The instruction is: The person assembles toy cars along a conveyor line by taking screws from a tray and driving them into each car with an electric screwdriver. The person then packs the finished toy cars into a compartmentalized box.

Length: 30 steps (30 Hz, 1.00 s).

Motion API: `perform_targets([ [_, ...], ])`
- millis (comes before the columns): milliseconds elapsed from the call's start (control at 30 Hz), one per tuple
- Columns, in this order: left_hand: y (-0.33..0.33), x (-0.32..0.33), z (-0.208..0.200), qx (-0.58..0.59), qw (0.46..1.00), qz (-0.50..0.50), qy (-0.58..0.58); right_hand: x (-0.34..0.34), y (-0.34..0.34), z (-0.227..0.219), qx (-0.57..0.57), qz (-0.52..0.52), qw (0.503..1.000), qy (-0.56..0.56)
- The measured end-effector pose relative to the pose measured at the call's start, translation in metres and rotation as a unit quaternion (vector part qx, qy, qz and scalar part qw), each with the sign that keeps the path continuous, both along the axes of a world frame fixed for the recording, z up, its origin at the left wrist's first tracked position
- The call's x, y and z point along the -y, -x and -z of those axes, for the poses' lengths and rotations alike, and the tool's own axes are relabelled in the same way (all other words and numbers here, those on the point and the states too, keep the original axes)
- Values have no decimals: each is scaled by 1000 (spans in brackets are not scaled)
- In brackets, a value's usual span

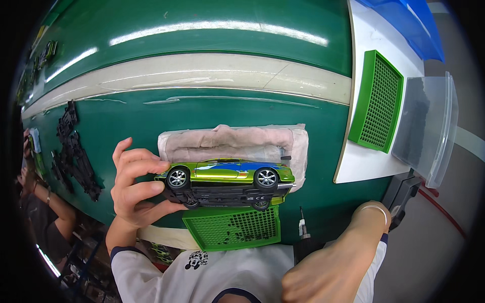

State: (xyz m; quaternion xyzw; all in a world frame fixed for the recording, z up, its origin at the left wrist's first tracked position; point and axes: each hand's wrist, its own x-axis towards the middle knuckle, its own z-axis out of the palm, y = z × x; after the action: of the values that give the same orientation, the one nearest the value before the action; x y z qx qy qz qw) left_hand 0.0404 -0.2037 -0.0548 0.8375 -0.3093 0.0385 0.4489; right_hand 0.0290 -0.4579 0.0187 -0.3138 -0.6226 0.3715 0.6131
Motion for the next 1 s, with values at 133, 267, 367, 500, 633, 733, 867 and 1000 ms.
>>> perform_targets([
  [133,-2,2,3,-3,1000,-2,11,-2,0,2,7,16,1000,10],
  [267,-2,-1,4,-1,1000,-3,6,-3,0,7,-3,30,1000,-4],
  [367,-3,-1,3,1,1000,-4,1,-1,0,4,6,23,1000,-4],
  [500,-4,2,5,1,1000,0,7,1,0,1,19,16,1000,3],
  [633,-4,1,7,0,1000,17,25,-2,-1,-1,27,7,1000,0],
  [733,-6,1,5,8,999,32,23,-4,4,-4,38,-5,999,7],
  [867,-5,-2,5,33,999,29,16,-9,10,-2,44,-26,998,23],
  [1000,-6,-2,10,54,998,26,11,-11,13,5,22,-63,996,51],
])
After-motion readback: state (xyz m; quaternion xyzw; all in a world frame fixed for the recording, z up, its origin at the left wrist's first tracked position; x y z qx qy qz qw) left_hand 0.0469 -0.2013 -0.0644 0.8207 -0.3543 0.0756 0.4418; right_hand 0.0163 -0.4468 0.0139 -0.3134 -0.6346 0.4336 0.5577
